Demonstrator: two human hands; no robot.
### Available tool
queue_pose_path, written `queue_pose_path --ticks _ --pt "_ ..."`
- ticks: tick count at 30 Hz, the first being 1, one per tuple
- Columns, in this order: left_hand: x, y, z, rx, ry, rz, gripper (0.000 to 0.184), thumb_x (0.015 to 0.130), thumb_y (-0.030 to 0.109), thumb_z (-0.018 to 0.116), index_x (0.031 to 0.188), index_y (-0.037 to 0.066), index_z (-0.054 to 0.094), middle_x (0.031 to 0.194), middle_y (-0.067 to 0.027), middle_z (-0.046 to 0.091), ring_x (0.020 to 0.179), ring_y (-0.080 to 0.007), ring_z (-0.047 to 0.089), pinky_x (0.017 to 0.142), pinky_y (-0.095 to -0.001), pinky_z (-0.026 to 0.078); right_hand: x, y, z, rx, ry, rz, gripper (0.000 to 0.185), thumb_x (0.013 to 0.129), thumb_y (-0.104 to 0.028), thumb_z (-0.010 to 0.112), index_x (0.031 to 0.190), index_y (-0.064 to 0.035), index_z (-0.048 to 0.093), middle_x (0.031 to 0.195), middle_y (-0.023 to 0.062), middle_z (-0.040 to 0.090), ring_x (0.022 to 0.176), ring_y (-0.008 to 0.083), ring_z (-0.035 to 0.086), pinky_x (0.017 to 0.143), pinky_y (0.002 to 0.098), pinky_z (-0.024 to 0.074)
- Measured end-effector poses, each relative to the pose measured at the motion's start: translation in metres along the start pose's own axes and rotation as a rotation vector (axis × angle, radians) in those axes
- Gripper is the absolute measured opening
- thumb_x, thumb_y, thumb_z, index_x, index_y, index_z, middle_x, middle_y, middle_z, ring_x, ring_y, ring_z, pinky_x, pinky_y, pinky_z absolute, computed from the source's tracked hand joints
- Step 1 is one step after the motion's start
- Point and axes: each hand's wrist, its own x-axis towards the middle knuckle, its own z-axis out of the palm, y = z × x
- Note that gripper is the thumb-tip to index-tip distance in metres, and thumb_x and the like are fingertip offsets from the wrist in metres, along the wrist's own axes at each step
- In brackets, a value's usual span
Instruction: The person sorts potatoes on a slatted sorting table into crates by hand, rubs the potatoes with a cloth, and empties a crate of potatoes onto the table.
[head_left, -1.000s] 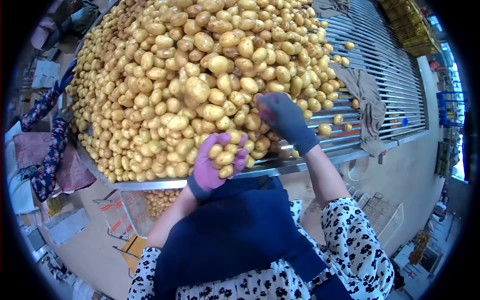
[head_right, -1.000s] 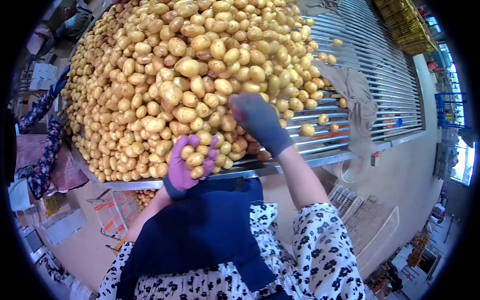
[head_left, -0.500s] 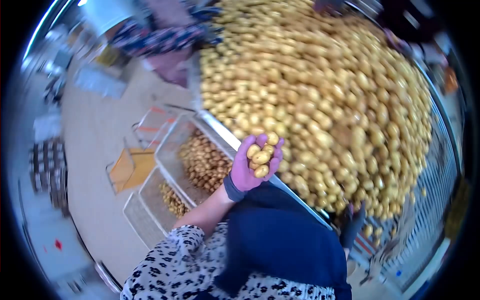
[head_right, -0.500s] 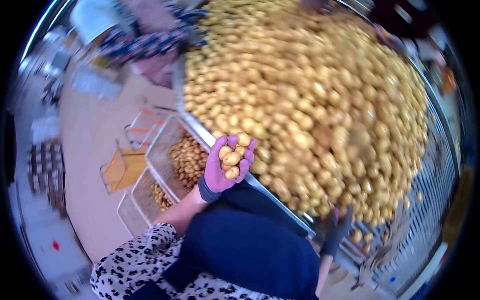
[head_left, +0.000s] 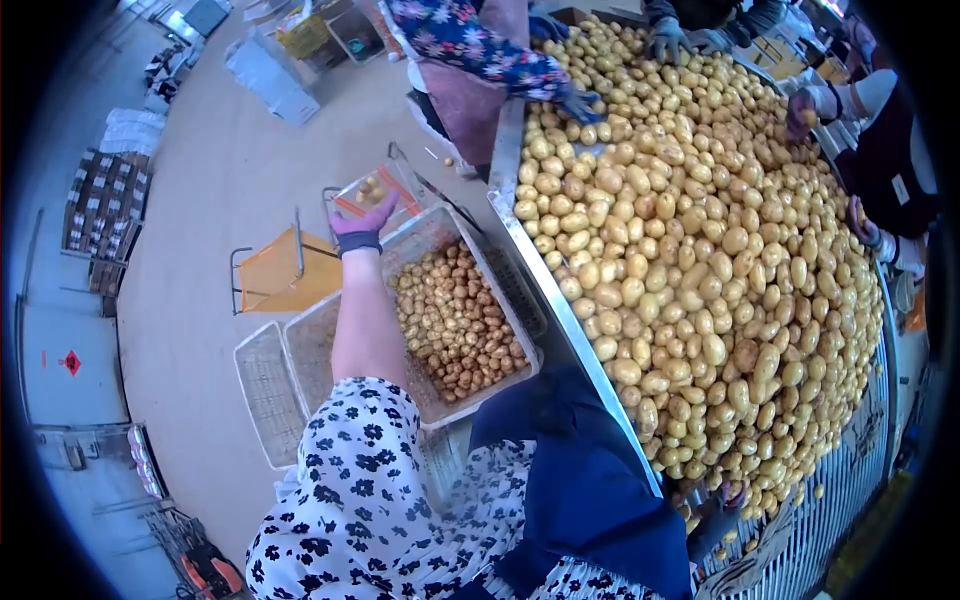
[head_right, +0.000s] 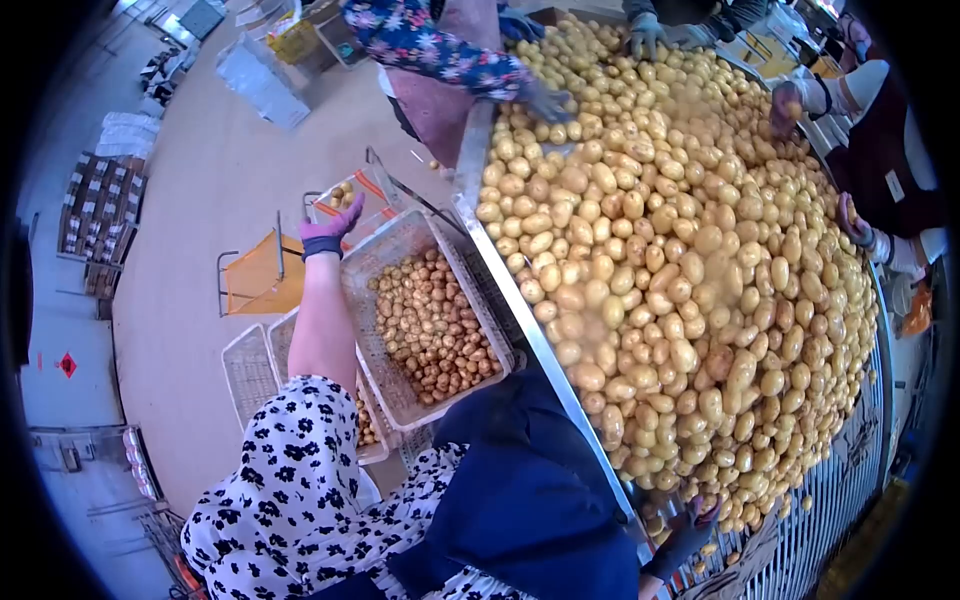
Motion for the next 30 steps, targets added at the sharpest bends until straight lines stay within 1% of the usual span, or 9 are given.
queue_pose_path --ticks 2,3,4,7,11,12,21,22,30 --pt "-0.082 -0.058 0.042 0.085 -0.086 -0.015 0.037 0.094 0.030 0.047 0.123 0.006 0.051 0.123 -0.0101 0.054 0.121 -0.0246 0.046 0.106 -0.0494 0.034 0.006 -0.002 0.000 -0.088 0.245 -0.426 0.056 0.088 -0.031 0.064 0.132 -0.0032 0.045 0.078 0.0007 0.055 0.063 0.0077 0.048 0.052 0.0217 0.0377" --pt "-0.110 -0.088 0.038 0.165 -0.183 -0.032 0.036 0.096 0.027 0.045 0.125 0.006 0.050 0.124 -0.0102 0.055 0.120 -0.0231 0.047 0.106 -0.0491 0.035 0.016 0.003 -0.021 -0.147 0.115 -0.089 0.065 0.082 -0.029 0.070 0.134 -0.0032 0.042 0.115 0.0132 0.057 0.098 0.0221 0.056 0.082 0.0336 0.0488" --pt "-0.118 -0.105 0.016 0.107 -0.354 -0.289 0.035 0.097 0.026 0.044 0.124 0.005 0.051 0.122 -0.0105 0.056 0.119 -0.0252 0.050 0.105 -0.0508 0.035 0.052 0.078 -0.049 -0.536 0.014 -0.660 0.065 0.080 -0.033 0.071 0.134 -0.0092 0.044 0.103 0.0100 0.059 0.090 0.0183 0.057 0.073 0.0315 0.0506" --pt "-0.196 -0.202 -0.020 -0.134 -0.331 -1.095 0.037 0.097 0.031 0.043 0.121 0.005 0.053 0.116 -0.0104 0.061 0.114 -0.0293 0.055 0.104 -0.0504 0.037 -0.045 -0.156 0.089 0.103 -0.180 -0.030 0.056 0.086 -0.034 0.061 0.134 -0.0108 0.042 0.098 0.0022 0.059 0.081 0.0107 0.056 0.065 0.0228 0.0472" --pt "-0.291 -0.270 -0.029 0.407 -0.490 -1.164 0.043 0.098 0.035 0.042 0.126 0.004 0.048 0.121 -0.0113 0.058 0.111 -0.0287 0.056 0.100 -0.0428 0.042 -0.071 -0.204 0.195 -0.084 -0.725 -0.711 0.060 0.088 -0.034 0.062 0.136 -0.0055 0.040 0.129 0.0157 0.051 0.112 0.0299 0.056 0.089 0.0358 0.0482" --pt "-0.297 -0.267 -0.047 0.832 -0.631 -0.662 0.046 0.097 0.039 0.043 0.126 0.003 0.049 0.122 -0.0134 0.056 0.104 -0.0291 0.058 0.092 -0.0411 0.048 -0.084 -0.213 0.211 -0.139 -0.755 -0.850 0.058 0.088 -0.034 0.061 0.134 -0.0052 0.042 0.127 0.0157 0.052 0.110 0.0317 0.056 0.088 0.0361 0.0488" --pt "-0.191 -0.110 -0.096 1.805 -0.197 0.073 0.031 0.089 0.027 0.059 0.108 0.003 0.057 0.099 -0.0089 0.059 0.092 -0.0213 0.058 0.082 -0.0337 0.047 -0.065 -0.176 0.156 -0.458 -0.661 -0.786 0.038 0.088 -0.025 0.060 0.123 -0.0144 0.054 0.114 0.0123 0.060 0.095 0.0312 0.061 0.078 0.0378 0.0517" --pt "-0.195 -0.116 -0.085 2.318 -0.392 0.550 0.030 0.090 0.023 0.057 0.111 0.002 0.058 0.106 -0.0121 0.060 0.099 -0.0274 0.057 0.090 -0.0366 0.043 -0.063 -0.164 0.142 -0.459 -0.662 -0.776 0.038 0.088 -0.025 0.060 0.123 -0.0144 0.054 0.114 0.0123 0.060 0.095 0.0312 0.061 0.078 0.0378 0.0517" --pt "-0.255 -0.323 -0.035 2.228 -1.846 0.645 0.041 0.086 0.020 0.057 0.127 0.014 0.053 0.118 -0.0143 0.056 0.109 -0.0312 0.052 0.092 -0.0437 0.041 -0.077 -0.102 0.037 -0.907 -0.369 -0.290 0.021 0.086 -0.018 0.057 0.105 -0.0108 0.064 0.088 0.0119 0.064 0.078 0.0316 0.062 0.067 0.0416 0.0489"
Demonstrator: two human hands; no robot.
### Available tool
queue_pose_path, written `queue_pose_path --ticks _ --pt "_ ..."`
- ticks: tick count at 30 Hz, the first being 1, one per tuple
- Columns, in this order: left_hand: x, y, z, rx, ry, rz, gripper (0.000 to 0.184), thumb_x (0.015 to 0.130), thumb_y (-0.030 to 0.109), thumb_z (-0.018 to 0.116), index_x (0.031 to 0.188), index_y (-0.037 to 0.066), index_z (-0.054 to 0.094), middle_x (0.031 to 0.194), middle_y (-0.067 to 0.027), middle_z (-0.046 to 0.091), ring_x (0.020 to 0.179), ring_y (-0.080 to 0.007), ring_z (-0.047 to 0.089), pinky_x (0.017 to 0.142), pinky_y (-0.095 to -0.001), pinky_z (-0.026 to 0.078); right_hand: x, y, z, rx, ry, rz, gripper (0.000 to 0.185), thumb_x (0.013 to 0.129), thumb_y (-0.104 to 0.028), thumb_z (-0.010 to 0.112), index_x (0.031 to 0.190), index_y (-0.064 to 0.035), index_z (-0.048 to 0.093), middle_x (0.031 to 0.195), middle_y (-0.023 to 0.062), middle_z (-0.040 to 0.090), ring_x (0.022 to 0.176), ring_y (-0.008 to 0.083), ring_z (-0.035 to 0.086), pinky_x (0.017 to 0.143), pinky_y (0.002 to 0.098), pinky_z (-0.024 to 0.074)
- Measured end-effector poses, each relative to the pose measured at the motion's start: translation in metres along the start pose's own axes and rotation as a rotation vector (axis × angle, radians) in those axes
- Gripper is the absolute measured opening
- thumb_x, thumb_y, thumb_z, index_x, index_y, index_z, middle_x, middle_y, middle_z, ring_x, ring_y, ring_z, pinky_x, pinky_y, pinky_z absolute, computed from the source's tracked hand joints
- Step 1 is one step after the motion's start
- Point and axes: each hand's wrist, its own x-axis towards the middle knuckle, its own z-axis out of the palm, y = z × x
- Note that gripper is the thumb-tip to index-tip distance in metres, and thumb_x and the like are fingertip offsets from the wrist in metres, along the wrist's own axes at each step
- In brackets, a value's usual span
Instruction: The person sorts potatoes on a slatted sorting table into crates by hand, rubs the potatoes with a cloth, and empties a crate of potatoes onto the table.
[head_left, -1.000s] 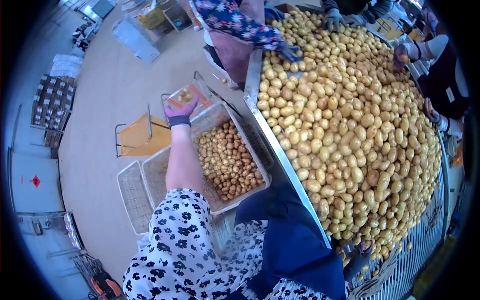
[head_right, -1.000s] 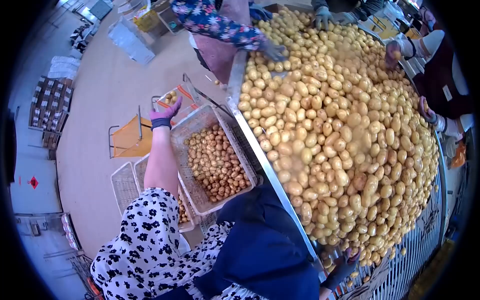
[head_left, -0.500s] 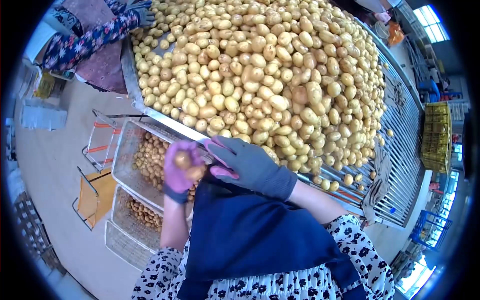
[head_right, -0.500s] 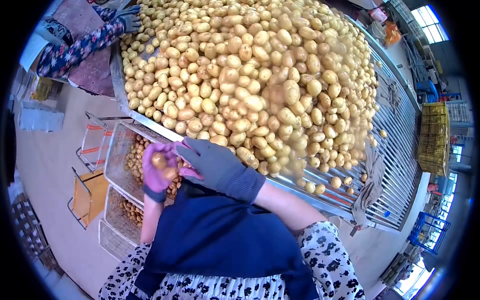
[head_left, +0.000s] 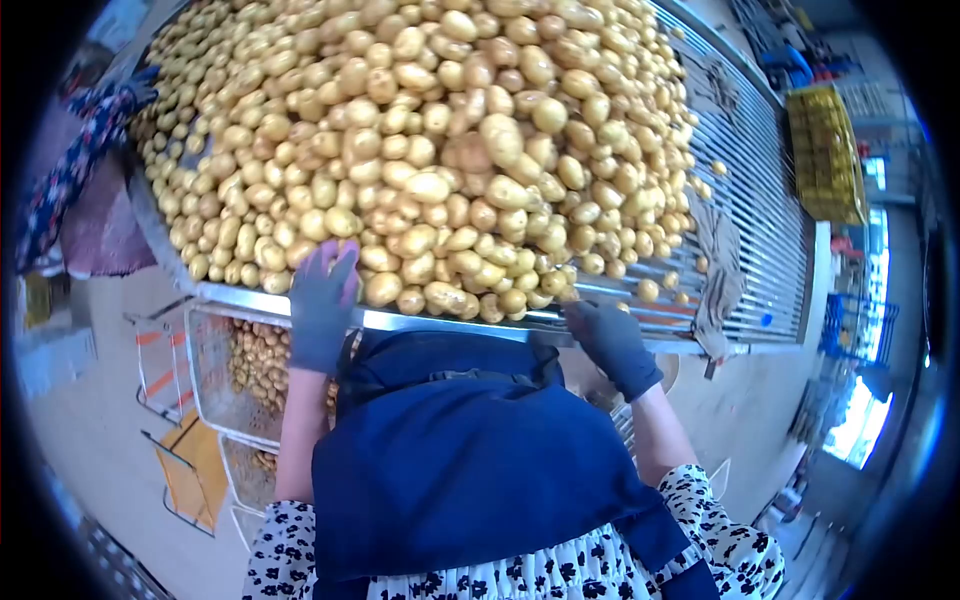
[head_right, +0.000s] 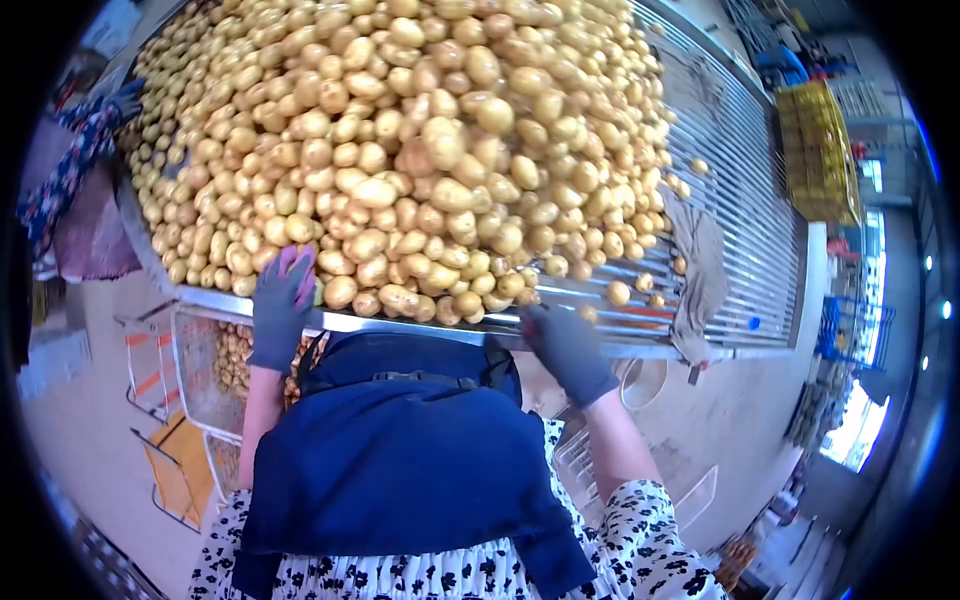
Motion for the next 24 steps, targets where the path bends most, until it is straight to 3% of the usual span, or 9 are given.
queue_pose_path --ticks 2,7,10,11,13,16,17,20,24 --pt "0.007 0.007 0.023 0.276 -0.087 -0.063 0.049 0.084 0.022 0.061 0.131 0.027 0.051 0.121 -0.0151 0.055 0.109 -0.0322 0.052 0.088 -0.0460 0.041 -0.014 0.018 0.002 -0.048 0.059 0.098 0.025 0.088 -0.018 0.055 0.111 -0.0099 0.061 0.088 0.0124 0.063 0.080 0.0318 0.061 0.068 0.0419 0.0485" --pt "0.023 -0.004 0.010 0.121 -0.286 -0.138 0.043 0.084 0.017 0.063 0.125 0.023 0.055 0.118 -0.0135 0.051 0.104 -0.0232 0.055 0.086 -0.0400 0.042 -0.007 -0.001 0.021 0.137 0.179 0.193 0.033 0.085 -0.017 0.059 0.118 -0.0156 0.059 0.097 0.0108 0.063 0.082 0.0302 0.064 0.068 0.0398 0.0508" --pt "0.027 0.009 -0.006 -0.692 0.020 -0.218 0.027 0.087 0.006 0.058 0.115 0.006 0.057 0.109 -0.0071 0.049 0.099 -0.0135 0.053 0.085 -0.0226 0.043 0.005 -0.018 0.036 0.277 0.299 -0.094 0.033 0.083 -0.014 0.063 0.116 -0.0156 0.060 0.096 0.0092 0.063 0.081 0.0290 0.063 0.067 0.0392 0.0510" --pt "0.023 0.013 -0.013 -1.071 -0.035 -0.489 0.023 0.087 0.008 0.060 0.109 0.003 0.057 0.112 -0.0065 0.049 0.095 -0.0125 0.055 0.080 -0.0241 0.046 0.007 -0.020 0.037 0.287 0.298 -0.091 0.033 0.083 -0.014 0.063 0.116 -0.0156 0.060 0.096 0.0092 0.063 0.081 0.0290 0.063 0.067 0.0392 0.0510" --pt "0.024 0.033 -0.031 -1.395 -0.105 -0.594 0.023 0.088 0.011 0.060 0.109 0.004 0.055 0.110 -0.0052 0.052 0.087 -0.0102 0.056 0.072 -0.0232 0.047 0.009 -0.018 0.033 0.241 0.202 -0.028 0.029 0.083 -0.015 0.062 0.113 -0.0150 0.061 0.095 0.0095 0.063 0.083 0.0296 0.063 0.067 0.0395 0.0511" --pt "0.028 0.061 -0.035 -1.272 -0.399 -0.694 0.021 0.091 0.011 0.055 0.109 0.002 0.053 0.083 -0.0077 0.057 0.062 -0.0111 0.053 0.060 -0.0237 0.046 0.002 0.020 0.030 0.058 0.231 0.246 0.024 0.082 -0.015 0.061 0.106 -0.0120 0.062 0.091 0.0102 0.063 0.082 0.0304 0.063 0.068 0.0396 0.0506" --pt "0.027 0.072 -0.028 -1.339 -0.398 -0.654 0.025 0.090 0.010 0.055 0.114 0.002 0.052 0.087 -0.0055 0.056 0.068 -0.0102 0.053 0.062 -0.0228 0.046 -0.003 0.036 0.030 -0.005 0.277 0.376 0.023 0.081 -0.015 0.062 0.104 -0.0111 0.062 0.090 0.0104 0.063 0.082 0.0304 0.062 0.069 0.0395 0.0504" --pt "0.026 0.088 -0.012 -1.710 -0.539 -0.549 0.030 0.084 0.007 0.057 0.113 0.003 0.052 0.099 -0.0041 0.051 0.090 -0.0129 0.052 0.074 -0.0246 0.046 -0.014 0.056 0.022 -0.038 0.289 0.341 0.022 0.079 -0.013 0.063 0.101 -0.0094 0.063 0.089 0.0114 0.062 0.083 0.0307 0.062 0.071 0.0402 0.0501" --pt "0.043 0.109 -0.007 -1.574 -0.711 -0.441 0.033 0.078 0.003 0.055 0.110 0.003 0.054 0.099 -0.0045 0.051 0.093 -0.0125 0.051 0.078 -0.0267 0.046 0.001 0.032 0.033 0.174 0.141 0.143 0.032 0.078 -0.014 0.065 0.109 -0.0111 0.059 0.095 0.0114 0.061 0.087 0.0305 0.061 0.072 0.0412 0.0499"
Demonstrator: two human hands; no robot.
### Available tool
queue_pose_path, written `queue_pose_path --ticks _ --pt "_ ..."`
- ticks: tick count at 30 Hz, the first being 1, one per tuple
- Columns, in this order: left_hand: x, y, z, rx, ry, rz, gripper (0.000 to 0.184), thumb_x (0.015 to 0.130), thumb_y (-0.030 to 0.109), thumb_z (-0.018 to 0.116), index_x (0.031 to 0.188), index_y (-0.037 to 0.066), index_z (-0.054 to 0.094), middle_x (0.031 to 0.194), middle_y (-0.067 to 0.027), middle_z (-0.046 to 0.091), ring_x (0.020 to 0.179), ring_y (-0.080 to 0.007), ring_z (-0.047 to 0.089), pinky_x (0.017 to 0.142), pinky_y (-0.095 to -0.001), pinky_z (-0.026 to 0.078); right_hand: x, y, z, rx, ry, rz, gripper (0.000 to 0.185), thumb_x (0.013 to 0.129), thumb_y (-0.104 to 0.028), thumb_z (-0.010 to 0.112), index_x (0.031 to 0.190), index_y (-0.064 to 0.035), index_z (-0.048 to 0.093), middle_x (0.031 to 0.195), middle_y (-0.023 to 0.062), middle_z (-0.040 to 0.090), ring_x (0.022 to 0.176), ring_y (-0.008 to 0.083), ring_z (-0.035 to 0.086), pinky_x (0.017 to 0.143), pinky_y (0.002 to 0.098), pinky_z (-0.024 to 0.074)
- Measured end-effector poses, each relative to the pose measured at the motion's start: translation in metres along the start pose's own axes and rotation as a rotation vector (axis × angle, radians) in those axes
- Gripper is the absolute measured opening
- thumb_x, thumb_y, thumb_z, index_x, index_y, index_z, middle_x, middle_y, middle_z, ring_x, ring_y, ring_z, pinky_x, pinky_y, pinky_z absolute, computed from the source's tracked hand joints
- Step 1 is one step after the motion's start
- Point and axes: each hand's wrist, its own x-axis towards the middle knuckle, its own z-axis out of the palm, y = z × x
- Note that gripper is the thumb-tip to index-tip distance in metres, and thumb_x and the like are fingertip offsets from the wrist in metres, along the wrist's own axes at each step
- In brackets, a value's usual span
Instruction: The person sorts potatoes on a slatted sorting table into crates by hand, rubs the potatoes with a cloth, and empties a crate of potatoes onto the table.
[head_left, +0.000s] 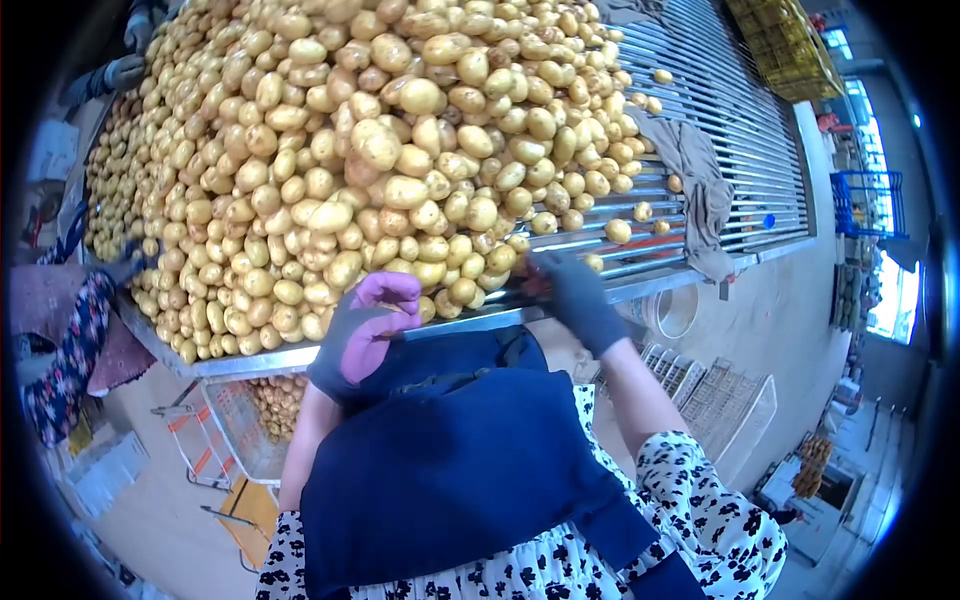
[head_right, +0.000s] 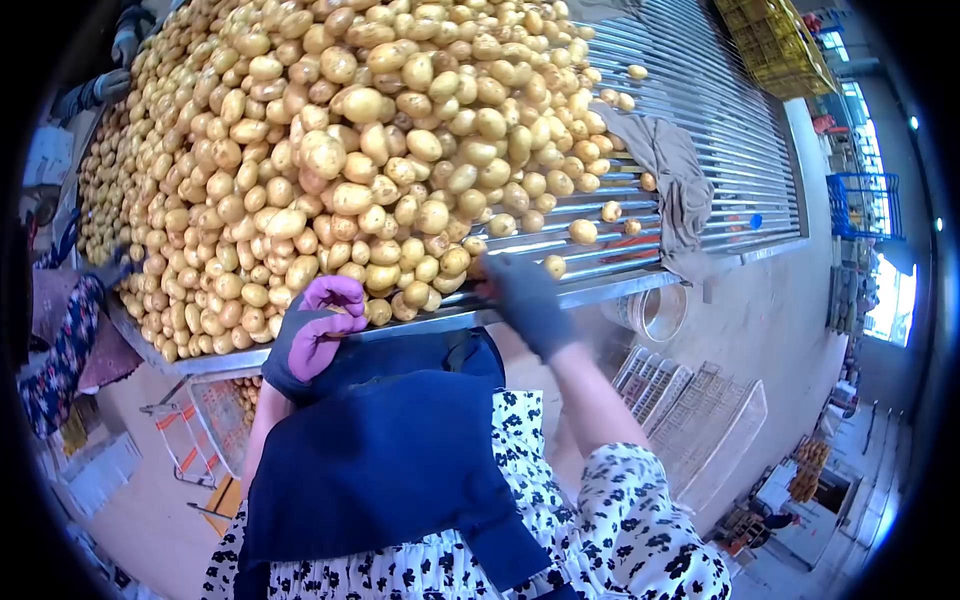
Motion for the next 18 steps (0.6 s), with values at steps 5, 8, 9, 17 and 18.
queue_pose_path --ticks 5,8,9,17,18 --pt "0.025 0.019 0.025 -0.077 -0.051 -0.235 0.025 0.085 0.012 0.059 0.109 0.005 0.056 0.093 -0.0028 0.055 0.077 -0.0083 0.054 0.066 -0.0229 0.046 0.013 0.007 0.043 -0.101 0.183 -0.007 0.034 0.081 -0.022 0.062 0.111 -0.0115 0.051 0.089 0.0098 0.056 0.083 0.0302 0.060 0.065 0.0427 0.0495" --pt "0.032 0.019 0.038 -0.045 -0.036 -0.251 0.024 0.089 0.015 0.058 0.111 0.004 0.056 0.094 -0.0031 0.057 0.072 -0.0074 0.053 0.061 -0.0214 0.045 0.008 0.010 0.032 -0.101 0.125 -0.012 0.035 0.082 -0.024 0.062 0.113 -0.0111 0.051 0.090 0.0101 0.057 0.082 0.0286 0.061 0.064 0.0411 0.0503" --pt "0.036 0.014 0.037 -0.090 -0.041 -0.268 0.024 0.090 0.015 0.058 0.111 0.004 0.056 0.097 -0.0034 0.058 0.073 -0.0074 0.053 0.062 -0.0212 0.045 0.006 0.012 0.030 -0.098 0.084 -0.006 0.037 0.083 -0.026 0.063 0.115 -0.0107 0.052 0.093 0.0108 0.059 0.083 0.0277 0.062 0.065 0.0396 0.0511" --pt "0.041 -0.003 0.043 -0.114 -0.151 -0.244 0.040 0.097 0.023 0.045 0.133 0.006 0.042 0.103 -0.0071 0.057 0.079 -0.0101 0.055 0.063 -0.0198 0.046 0.000 -0.030 -0.013 0.713 0.215 0.107 0.042 0.084 -0.035 0.066 0.117 -0.0114 0.059 0.100 0.0097 0.066 0.084 0.0227 0.065 0.072 0.0331 0.0514" --pt "0.048 -0.001 0.040 -0.287 -0.206 -0.369 0.038 0.098 0.029 0.042 0.128 0.006 0.046 0.106 -0.0088 0.057 0.074 -0.0108 0.052 0.061 -0.0196 0.043 0.007 -0.031 -0.011 0.510 0.304 0.015 0.039 0.083 -0.032 0.066 0.116 -0.0117 0.060 0.096 0.0089 0.065 0.080 0.0230 0.064 0.069 0.0343 0.0510"
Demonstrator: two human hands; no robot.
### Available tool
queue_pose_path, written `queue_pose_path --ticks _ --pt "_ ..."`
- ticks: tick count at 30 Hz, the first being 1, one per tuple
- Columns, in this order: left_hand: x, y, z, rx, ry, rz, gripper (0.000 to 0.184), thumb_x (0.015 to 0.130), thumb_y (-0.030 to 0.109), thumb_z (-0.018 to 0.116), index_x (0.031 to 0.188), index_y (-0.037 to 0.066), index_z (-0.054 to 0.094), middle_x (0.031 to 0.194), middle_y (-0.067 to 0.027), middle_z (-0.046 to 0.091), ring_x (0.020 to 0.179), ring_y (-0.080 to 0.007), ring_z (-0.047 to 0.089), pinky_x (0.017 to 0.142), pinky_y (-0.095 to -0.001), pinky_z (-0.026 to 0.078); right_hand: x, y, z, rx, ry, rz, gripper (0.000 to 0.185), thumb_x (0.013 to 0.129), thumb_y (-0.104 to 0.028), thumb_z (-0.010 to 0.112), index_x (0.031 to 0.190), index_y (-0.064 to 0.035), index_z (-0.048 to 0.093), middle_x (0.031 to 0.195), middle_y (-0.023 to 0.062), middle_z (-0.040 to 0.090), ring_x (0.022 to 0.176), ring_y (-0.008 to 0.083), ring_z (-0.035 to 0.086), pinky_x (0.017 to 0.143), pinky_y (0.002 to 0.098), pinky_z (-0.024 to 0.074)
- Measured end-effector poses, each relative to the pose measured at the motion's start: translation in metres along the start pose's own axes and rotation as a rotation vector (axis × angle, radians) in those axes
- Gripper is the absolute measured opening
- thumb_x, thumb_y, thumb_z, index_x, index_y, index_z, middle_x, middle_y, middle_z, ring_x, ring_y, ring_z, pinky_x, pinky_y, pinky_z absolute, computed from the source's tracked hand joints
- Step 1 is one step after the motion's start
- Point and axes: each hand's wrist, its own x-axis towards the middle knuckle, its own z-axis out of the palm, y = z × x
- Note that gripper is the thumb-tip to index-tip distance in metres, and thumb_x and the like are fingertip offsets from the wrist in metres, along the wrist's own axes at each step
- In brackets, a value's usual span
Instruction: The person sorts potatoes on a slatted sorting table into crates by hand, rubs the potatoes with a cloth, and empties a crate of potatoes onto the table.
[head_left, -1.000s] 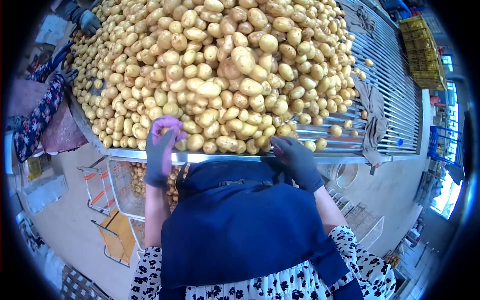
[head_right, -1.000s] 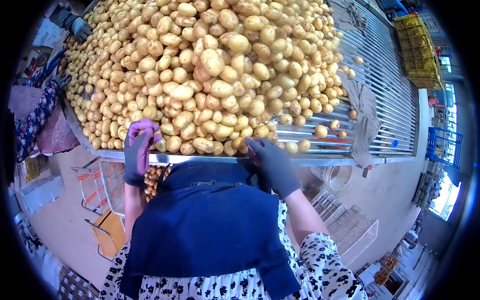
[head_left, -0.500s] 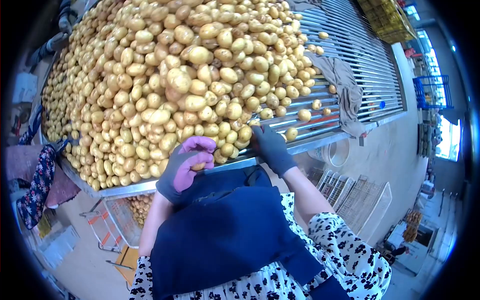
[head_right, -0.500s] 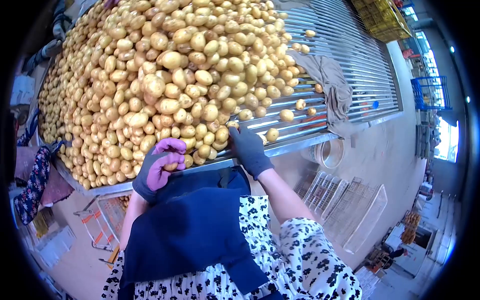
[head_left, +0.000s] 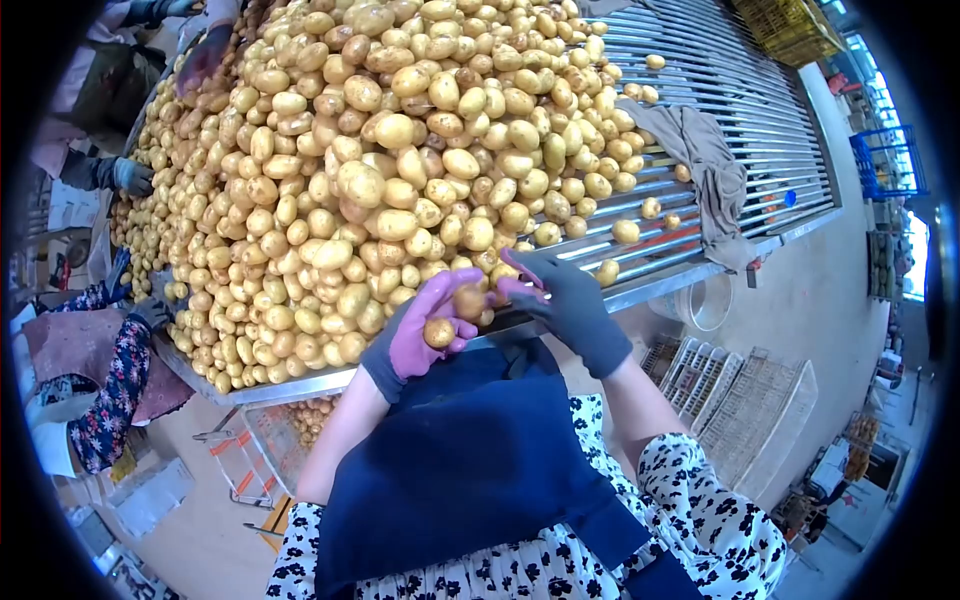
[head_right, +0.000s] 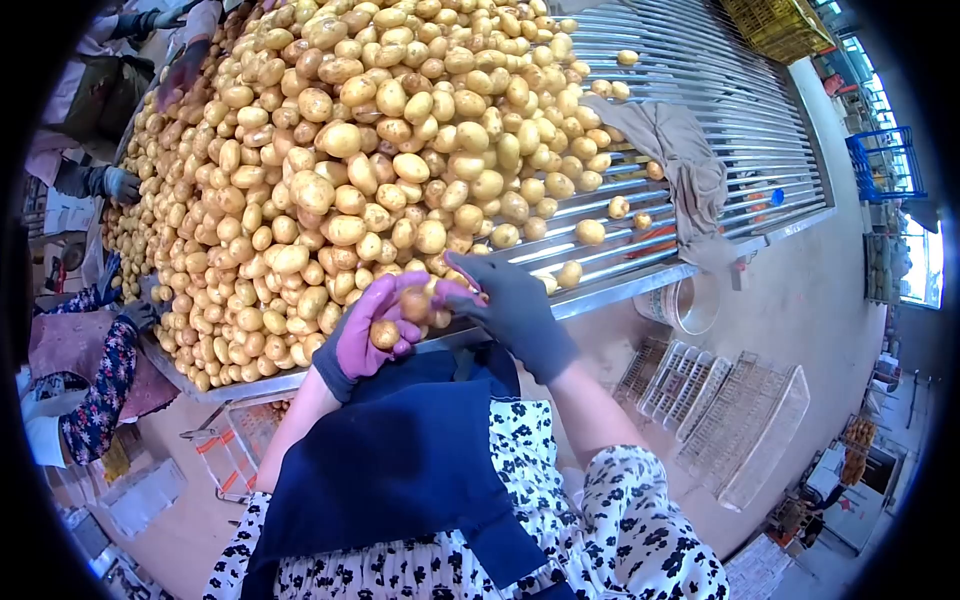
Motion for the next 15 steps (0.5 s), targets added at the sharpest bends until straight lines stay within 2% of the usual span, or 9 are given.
queue_pose_path --ticks 2,3,5,8,9,11,12,14,15 --pt "0.003 -0.008 -0.012 -0.040 -0.021 -0.007 0.038 0.099 0.031 0.041 0.125 0.005 0.048 0.102 -0.0087 0.057 0.071 -0.0102 0.050 0.057 -0.0191 0.042 0.020 0.005 0.006 -0.328 0.034 -0.268 0.025 0.083 -0.023 0.063 0.105 -0.0122 0.062 0.083 0.0068 0.061 0.075 0.0242 0.062 0.062 0.0375 0.0493" --pt "0.004 -0.012 -0.015 -0.091 -0.042 -0.013 0.038 0.099 0.034 0.040 0.122 0.005 0.049 0.099 -0.0087 0.057 0.068 -0.0095 0.049 0.054 -0.0185 0.041 0.025 0.012 0.020 -0.329 0.039 -0.274 0.025 0.083 -0.023 0.063 0.105 -0.0122 0.062 0.083 0.0068 0.061 0.075 0.0242 0.062 0.062 0.0375 0.0493" --pt "-0.001 -0.014 -0.016 -0.095 -0.016 0.017 0.039 0.099 0.037 0.040 0.117 0.005 0.051 0.096 -0.0070 0.057 0.065 -0.0078 0.048 0.051 -0.0177 0.040 0.034 0.023 0.055 -0.573 -0.077 -0.318 0.017 0.084 -0.021 0.058 0.098 -0.0122 0.062 0.082 0.0067 0.059 0.078 0.0254 0.061 0.062 0.0397 0.0490" --pt "-0.009 -0.013 -0.016 -0.133 0.131 0.078 0.042 0.097 0.040 0.042 0.117 0.005 0.052 0.097 -0.0057 0.059 0.063 -0.0060 0.047 0.050 -0.0166 0.040 0.038 0.024 0.072 -0.731 -0.020 -0.317 0.017 0.085 -0.024 0.057 0.096 -0.0120 0.062 0.088 0.0079 0.060 0.084 0.0274 0.061 0.065 0.0415 0.0496" --pt "-0.010 -0.014 -0.019 -0.133 0.132 0.082 0.042 0.097 0.040 0.042 0.117 0.005 0.052 0.097 -0.0057 0.059 0.063 -0.0060 0.047 0.050 -0.0166 0.040 0.040 0.026 0.068 -0.730 -0.020 -0.321 0.017 0.085 -0.024 0.057 0.096 -0.0120 0.062 0.088 0.0079 0.060 0.084 0.0274 0.061 0.065 0.0415 0.0496" --pt "-0.011 -0.016 -0.028 -0.310 0.040 0.105 0.041 0.097 0.041 0.042 0.116 0.005 0.052 0.105 -0.0094 0.059 0.072 -0.0111 0.054 0.057 -0.0196 0.047 0.047 0.030 0.047 -0.435 -0.226 -0.229 0.022 0.083 -0.026 0.059 0.102 -0.0138 0.062 0.089 0.0099 0.060 0.084 0.0273 0.060 0.067 0.0421 0.0493" --pt "-0.010 -0.015 -0.026 -0.313 0.040 0.116 0.041 0.097 0.041 0.042 0.116 0.005 0.052 0.105 -0.0094 0.059 0.072 -0.0111 0.054 0.057 -0.0196 0.047 0.043 0.029 0.042 -0.345 -0.181 -0.205 0.024 0.084 -0.030 0.059 0.103 -0.0148 0.062 0.087 0.0115 0.061 0.086 0.0281 0.061 0.069 0.0423 0.0493" --pt "-0.011 -0.015 -0.017 -0.481 0.158 0.196 0.038 0.096 0.041 0.043 0.111 0.008 0.055 0.116 -0.0114 0.057 0.096 -0.0215 0.058 0.076 -0.0334 0.054 0.036 0.008 0.029 -0.266 -0.184 -0.204 0.025 0.085 -0.030 0.059 0.104 -0.0147 0.063 0.089 0.0117 0.061 0.088 0.0287 0.061 0.071 0.0421 0.0493" --pt "-0.010 -0.015 -0.016 -0.485 0.163 0.202 0.038 0.096 0.041 0.043 0.111 0.008 0.055 0.116 -0.0114 0.057 0.096 -0.0215 0.058 0.076 -0.0334 0.054 0.035 -0.008 0.019 -0.185 -0.176 -0.186 0.026 0.086 -0.031 0.059 0.106 -0.0145 0.063 0.091 0.0119 0.062 0.090 0.0293 0.061 0.073 0.0420 0.0493"
